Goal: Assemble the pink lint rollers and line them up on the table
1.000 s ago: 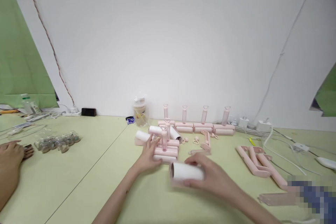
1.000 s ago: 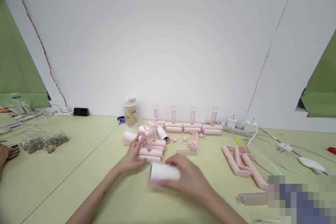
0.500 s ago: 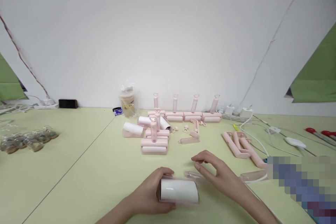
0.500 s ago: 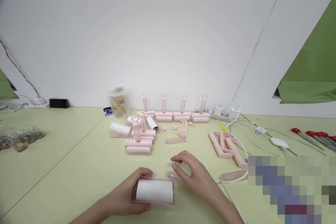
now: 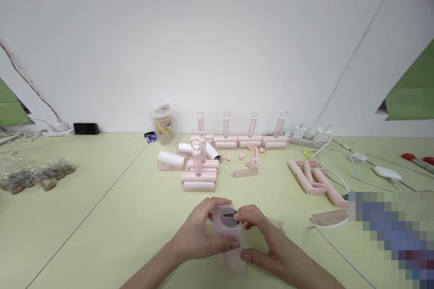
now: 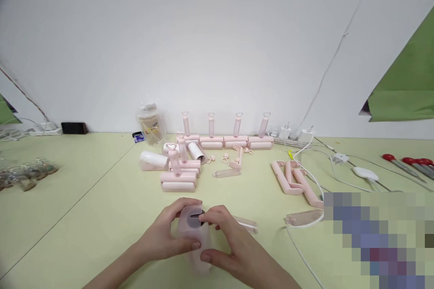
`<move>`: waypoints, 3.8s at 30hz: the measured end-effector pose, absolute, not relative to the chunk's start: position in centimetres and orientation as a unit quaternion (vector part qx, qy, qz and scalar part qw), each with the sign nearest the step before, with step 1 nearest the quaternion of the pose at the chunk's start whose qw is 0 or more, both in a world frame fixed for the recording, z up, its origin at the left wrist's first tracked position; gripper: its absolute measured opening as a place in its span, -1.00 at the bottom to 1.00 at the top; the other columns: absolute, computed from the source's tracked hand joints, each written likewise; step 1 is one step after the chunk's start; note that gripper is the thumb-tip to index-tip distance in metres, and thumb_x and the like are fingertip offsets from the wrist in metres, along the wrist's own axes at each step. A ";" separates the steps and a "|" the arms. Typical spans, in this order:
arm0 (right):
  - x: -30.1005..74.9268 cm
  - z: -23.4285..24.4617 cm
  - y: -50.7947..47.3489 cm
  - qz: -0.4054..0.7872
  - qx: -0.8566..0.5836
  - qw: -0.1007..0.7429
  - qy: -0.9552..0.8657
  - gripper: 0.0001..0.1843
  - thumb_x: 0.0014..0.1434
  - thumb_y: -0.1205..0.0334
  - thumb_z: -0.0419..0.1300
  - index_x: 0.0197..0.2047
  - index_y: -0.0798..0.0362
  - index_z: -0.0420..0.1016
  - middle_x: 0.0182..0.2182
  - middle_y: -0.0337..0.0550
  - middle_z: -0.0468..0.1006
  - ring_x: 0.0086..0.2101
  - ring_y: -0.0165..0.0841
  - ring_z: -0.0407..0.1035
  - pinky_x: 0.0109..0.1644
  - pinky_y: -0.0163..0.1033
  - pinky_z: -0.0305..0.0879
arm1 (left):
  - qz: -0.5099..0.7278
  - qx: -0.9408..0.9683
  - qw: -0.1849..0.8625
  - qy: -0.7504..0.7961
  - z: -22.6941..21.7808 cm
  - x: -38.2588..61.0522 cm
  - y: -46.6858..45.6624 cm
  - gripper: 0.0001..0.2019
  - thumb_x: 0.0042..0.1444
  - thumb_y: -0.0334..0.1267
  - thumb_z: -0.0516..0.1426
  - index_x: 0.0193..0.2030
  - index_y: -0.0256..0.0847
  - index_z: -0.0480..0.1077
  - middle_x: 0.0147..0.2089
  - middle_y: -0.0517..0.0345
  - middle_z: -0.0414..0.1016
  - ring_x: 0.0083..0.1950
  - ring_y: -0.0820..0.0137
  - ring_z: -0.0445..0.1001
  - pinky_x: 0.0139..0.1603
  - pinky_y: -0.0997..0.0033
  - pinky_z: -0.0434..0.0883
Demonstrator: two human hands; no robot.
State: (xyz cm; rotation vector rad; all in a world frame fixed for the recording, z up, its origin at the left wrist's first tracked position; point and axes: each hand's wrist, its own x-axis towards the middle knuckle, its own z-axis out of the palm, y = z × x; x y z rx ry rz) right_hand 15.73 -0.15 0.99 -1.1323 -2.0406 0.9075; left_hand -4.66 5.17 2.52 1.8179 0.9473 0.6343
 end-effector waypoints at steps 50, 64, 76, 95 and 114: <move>13.5 -0.4 -0.3 0.773 -0.428 0.438 -0.168 -0.81 0.05 0.17 0.24 -0.23 -0.02 0.53 -0.47 -0.32 0.51 -0.51 -0.53 0.35 -0.49 -0.48 0.23 | 0.326 0.444 0.746 0.374 1.1 -5.3 5.9 -0.50 -0.01 0.25 -0.04 -0.48 -0.23 0.25 -0.68 0.39 0.02 -0.67 0.59 0.04 -0.63 0.57 0.24; 20.8 3.8 4.0 0.322 -0.604 0.582 -0.440 -0.54 -0.07 -0.07 0.25 -0.17 0.06 0.44 -0.77 -0.45 0.17 -0.75 -0.54 0.03 -0.68 -0.40 -0.14 | 0.279 0.726 0.547 0.309 0.0 -7.4 8.3 -0.67 -0.07 -0.42 0.14 -0.19 -0.10 0.12 -0.01 0.11 0.34 0.05 0.30 0.28 -0.02 0.33 0.24; 20.4 3.8 5.8 0.298 -0.643 0.539 -0.455 -0.56 -0.12 -0.10 0.24 -0.33 0.11 0.52 -0.74 -0.36 0.25 -0.74 -0.51 0.07 -0.71 -0.37 -0.07 | 0.132 0.839 0.452 0.273 -1.1 -6.3 6.2 -0.52 -0.28 -0.41 0.22 -0.18 -0.11 0.15 -0.09 0.14 0.23 -0.09 0.29 0.26 -0.12 0.31 0.29; 21.8 1.0 3.9 0.008 -0.611 0.333 -0.718 -0.65 0.18 0.03 0.03 0.01 -0.12 0.35 0.04 -0.09 0.36 -0.67 -0.52 0.20 -0.52 -0.26 0.32 | 0.146 0.871 0.392 0.258 -1.5 -6.0 5.9 -0.57 -0.15 -0.35 0.20 -0.10 -0.11 0.18 -0.10 0.13 0.25 -0.08 0.31 0.26 -0.09 0.32 0.28; 19.7 2.4 3.4 0.235 -0.641 0.538 -0.494 -0.52 0.03 -0.08 0.16 0.00 -0.10 0.29 -0.28 -0.18 0.48 -0.73 -0.55 0.06 -0.68 -0.33 0.08 | 0.234 0.817 0.473 0.233 -0.8 -6.1 5.9 -0.30 -0.13 -0.12 0.25 0.15 -0.09 0.07 0.16 0.00 0.11 0.18 0.15 0.10 0.16 0.16 0.12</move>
